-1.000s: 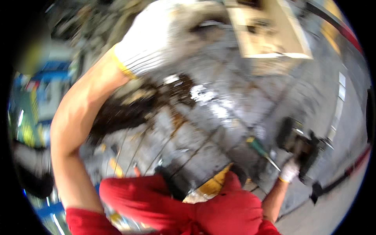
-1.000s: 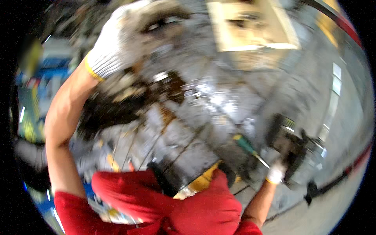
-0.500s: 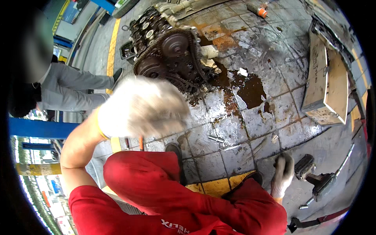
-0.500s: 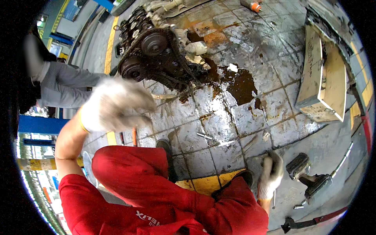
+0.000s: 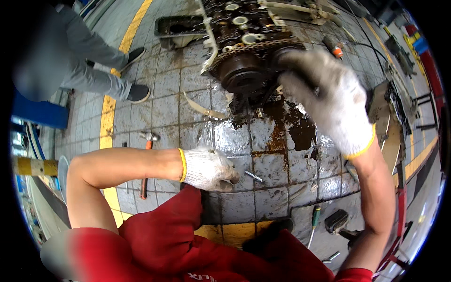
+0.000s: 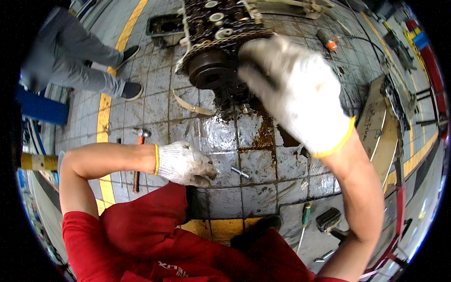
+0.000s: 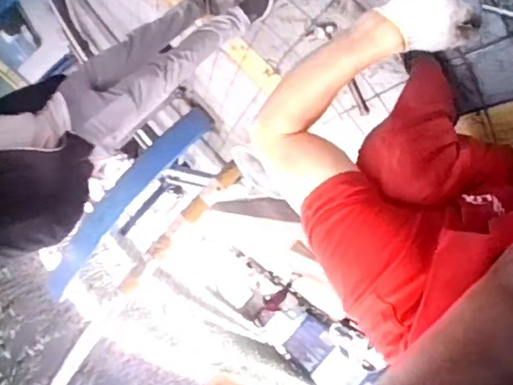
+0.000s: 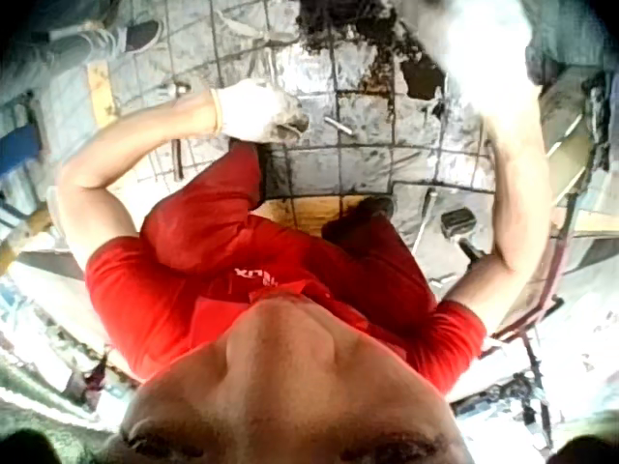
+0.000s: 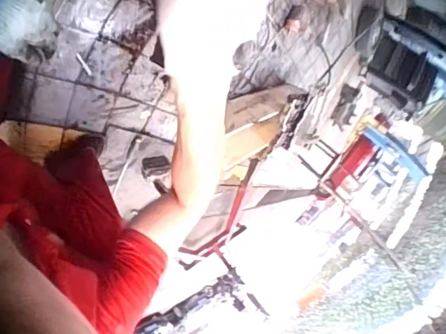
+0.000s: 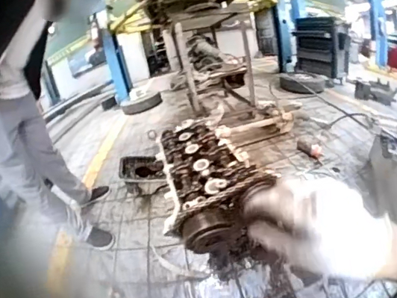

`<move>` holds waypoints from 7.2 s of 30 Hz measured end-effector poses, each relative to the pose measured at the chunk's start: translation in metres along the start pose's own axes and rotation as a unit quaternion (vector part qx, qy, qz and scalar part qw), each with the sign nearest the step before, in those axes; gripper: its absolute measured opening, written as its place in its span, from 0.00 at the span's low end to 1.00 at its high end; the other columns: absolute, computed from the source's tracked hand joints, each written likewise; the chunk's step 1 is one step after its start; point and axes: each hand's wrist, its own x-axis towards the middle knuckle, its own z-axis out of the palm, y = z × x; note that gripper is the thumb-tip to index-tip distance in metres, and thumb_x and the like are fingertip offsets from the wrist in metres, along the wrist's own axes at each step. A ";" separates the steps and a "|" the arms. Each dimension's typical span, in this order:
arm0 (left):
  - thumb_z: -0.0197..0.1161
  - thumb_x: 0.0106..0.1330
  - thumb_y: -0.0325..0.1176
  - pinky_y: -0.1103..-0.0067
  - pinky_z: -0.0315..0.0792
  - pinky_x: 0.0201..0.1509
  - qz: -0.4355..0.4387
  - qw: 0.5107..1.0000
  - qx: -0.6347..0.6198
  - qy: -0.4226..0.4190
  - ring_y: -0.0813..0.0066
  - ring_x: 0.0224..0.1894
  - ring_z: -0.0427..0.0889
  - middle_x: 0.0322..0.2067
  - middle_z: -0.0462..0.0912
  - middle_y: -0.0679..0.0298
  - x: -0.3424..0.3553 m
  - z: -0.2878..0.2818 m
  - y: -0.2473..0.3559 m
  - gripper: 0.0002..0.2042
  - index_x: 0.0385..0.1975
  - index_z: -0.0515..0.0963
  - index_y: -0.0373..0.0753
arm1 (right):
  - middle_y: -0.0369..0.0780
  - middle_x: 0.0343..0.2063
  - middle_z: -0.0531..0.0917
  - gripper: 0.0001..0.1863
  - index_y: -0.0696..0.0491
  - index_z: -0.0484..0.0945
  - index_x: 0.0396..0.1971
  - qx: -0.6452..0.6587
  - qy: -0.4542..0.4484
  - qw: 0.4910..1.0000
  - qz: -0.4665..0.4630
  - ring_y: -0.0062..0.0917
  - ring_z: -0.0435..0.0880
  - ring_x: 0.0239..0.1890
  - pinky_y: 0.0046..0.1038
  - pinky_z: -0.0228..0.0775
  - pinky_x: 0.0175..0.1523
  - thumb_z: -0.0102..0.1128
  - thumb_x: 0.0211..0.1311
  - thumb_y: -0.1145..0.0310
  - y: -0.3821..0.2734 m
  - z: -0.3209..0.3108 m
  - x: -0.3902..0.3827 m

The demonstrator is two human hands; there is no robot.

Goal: The person disassembles a car engine block on a tiled workshop floor, using a power impact wrench to remove bolts and a hammer to tap components. The person removes the timing chain and sprocket assembly, places bolts into a wooden box, and continues to detach parts from the engine block.

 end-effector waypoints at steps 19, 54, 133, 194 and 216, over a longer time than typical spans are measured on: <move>0.64 0.74 0.48 0.63 0.82 0.50 -0.145 0.971 -0.127 0.145 0.54 0.46 0.88 0.42 0.88 0.57 -0.044 0.047 -0.020 0.15 0.51 0.83 0.47 | 0.43 0.47 0.87 0.13 0.50 0.87 0.49 -0.065 0.046 0.993 -0.092 0.43 0.82 0.55 0.43 0.74 0.61 0.65 0.65 0.71 0.007 0.060 0.054; 0.68 0.72 0.40 0.65 0.82 0.51 -0.149 0.955 -0.180 0.183 0.53 0.47 0.88 0.46 0.88 0.51 -0.018 0.040 -0.030 0.14 0.51 0.84 0.39 | 0.45 0.49 0.89 0.18 0.53 0.85 0.53 0.021 0.108 0.981 0.158 0.33 0.90 0.48 0.32 0.80 0.57 0.68 0.69 0.59 0.081 -0.007 0.003; 0.66 0.74 0.38 0.68 0.81 0.51 -0.263 0.915 -0.299 0.070 0.57 0.47 0.89 0.46 0.88 0.51 -0.021 0.051 -0.037 0.14 0.54 0.84 0.41 | 0.29 0.43 0.85 0.16 0.40 0.85 0.40 -0.135 -0.029 0.983 -0.120 0.24 0.81 0.39 0.32 0.73 0.41 0.66 0.48 0.61 0.103 0.042 -0.139; 0.65 0.74 0.46 0.69 0.81 0.54 -0.214 0.945 -0.234 0.083 0.58 0.49 0.89 0.45 0.89 0.49 0.039 0.045 -0.046 0.22 0.59 0.82 0.37 | 0.49 0.55 0.86 0.30 0.53 0.80 0.63 -0.050 -0.115 0.948 0.294 0.37 0.88 0.53 0.36 0.80 0.59 0.64 0.72 0.45 0.168 -0.019 -0.173; 0.68 0.75 0.44 0.82 0.76 0.32 -0.229 0.718 -0.376 0.540 0.83 0.31 0.82 0.34 0.86 0.67 0.027 -0.009 -0.057 0.17 0.51 0.84 0.35 | 0.46 0.47 0.89 0.26 0.50 0.80 0.60 0.244 -0.312 0.873 0.284 0.42 0.88 0.52 0.40 0.79 0.59 0.62 0.68 0.52 0.003 0.149 -0.118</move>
